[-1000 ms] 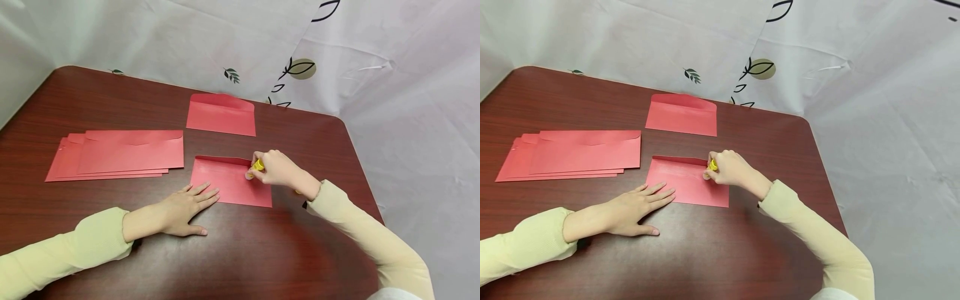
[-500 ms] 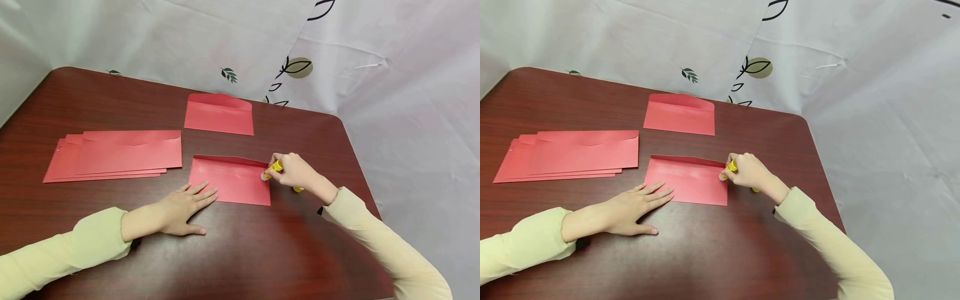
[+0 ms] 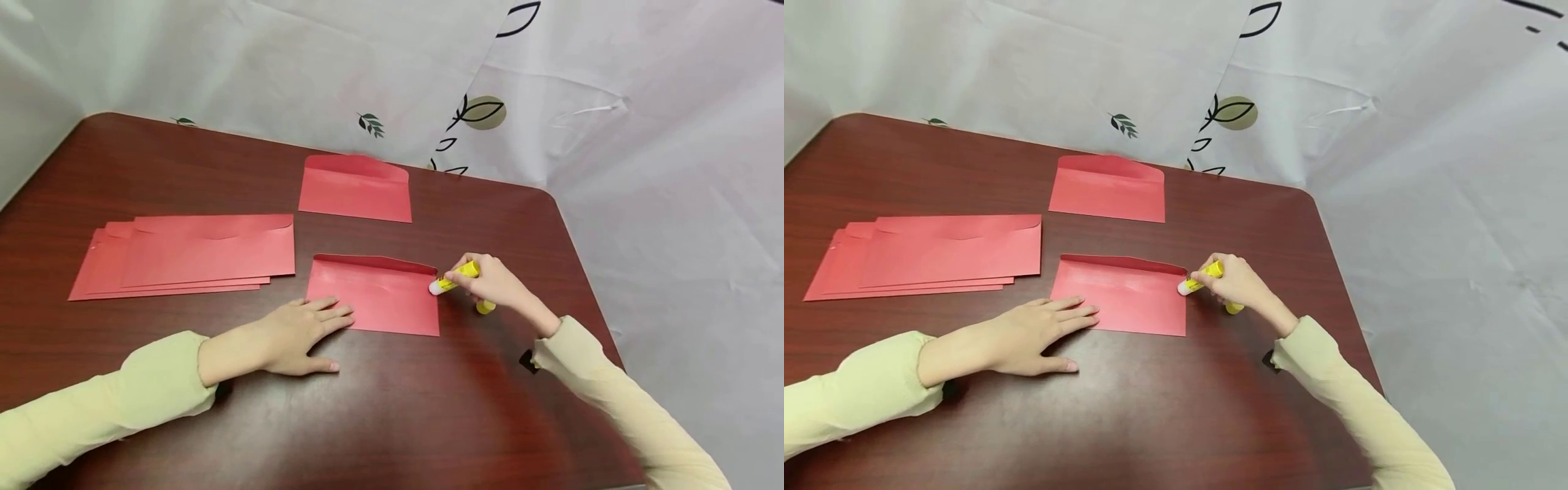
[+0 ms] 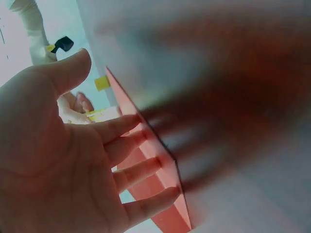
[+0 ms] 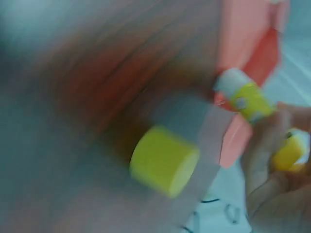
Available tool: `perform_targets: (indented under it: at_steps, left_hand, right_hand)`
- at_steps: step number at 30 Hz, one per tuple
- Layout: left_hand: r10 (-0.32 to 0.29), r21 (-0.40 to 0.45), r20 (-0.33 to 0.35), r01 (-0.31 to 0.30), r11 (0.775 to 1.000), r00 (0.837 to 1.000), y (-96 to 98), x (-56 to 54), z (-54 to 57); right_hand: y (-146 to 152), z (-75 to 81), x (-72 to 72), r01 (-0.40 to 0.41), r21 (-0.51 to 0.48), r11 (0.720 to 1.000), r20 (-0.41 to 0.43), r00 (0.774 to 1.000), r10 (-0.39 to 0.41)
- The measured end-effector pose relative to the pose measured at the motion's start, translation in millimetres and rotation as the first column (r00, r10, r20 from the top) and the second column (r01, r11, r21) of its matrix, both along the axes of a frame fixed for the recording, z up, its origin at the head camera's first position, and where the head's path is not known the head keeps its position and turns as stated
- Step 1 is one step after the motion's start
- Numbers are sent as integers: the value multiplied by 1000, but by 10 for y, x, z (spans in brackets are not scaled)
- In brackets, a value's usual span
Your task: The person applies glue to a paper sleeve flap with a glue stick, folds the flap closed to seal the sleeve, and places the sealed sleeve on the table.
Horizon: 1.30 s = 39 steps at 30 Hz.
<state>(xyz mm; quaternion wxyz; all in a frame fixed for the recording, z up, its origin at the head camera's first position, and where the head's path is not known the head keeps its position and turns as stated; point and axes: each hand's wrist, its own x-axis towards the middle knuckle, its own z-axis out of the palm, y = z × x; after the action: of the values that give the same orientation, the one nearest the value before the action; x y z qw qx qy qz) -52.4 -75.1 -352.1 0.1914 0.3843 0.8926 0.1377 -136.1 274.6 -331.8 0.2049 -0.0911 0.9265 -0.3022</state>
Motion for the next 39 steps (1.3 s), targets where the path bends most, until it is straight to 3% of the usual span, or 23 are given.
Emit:
perform_targets:
  at_steps: [1,3,7,10,14,17,20,23,27,32,35,39]
  left_hand:
    - [6,0,0,-6,1000,1000,8,-14,4]
    - [12,2,-4,-12,1000,1000,27,-47,9]
    - [-22,32,-44,23,999,999,65,-133,27]
    - [-67,69,-98,74,995,993,87,-222,39]
    - [-107,79,-168,121,989,980,95,-348,54]
    - [-102,84,-223,123,989,970,101,-424,73]
    - [-62,148,-310,113,982,949,140,-505,79]
    - [-5,219,-355,88,972,935,194,-591,77]
    - [40,230,-287,28,973,957,249,-690,66]
    - [43,190,-169,-11,982,985,295,-748,49]
    - [44,178,-122,-22,984,992,309,-751,37]
    - [45,165,-108,-26,986,993,310,-736,16]
  right_hand:
    - [15,2,-19,55,-59,997,76,996,-51]
    - [42,15,-61,170,-168,971,220,967,-131]
    - [78,60,-142,282,-347,895,358,922,-151]
    - [65,93,-175,296,-445,845,370,920,-127]
    - [-43,88,-195,312,-572,759,364,925,-106]
    - [-178,51,-206,324,-652,686,352,930,-105]
    - [-321,7,-228,325,-694,642,329,937,-119]
    - [-457,-38,-263,324,-711,625,313,941,-132]
    - [-614,-117,-320,328,-718,613,319,939,-129]
    - [-740,-230,-351,337,-720,606,333,935,-124]
    - [-782,-263,-352,336,-721,606,337,934,-116]
    - [-800,-270,-338,332,-716,614,339,934,-109]
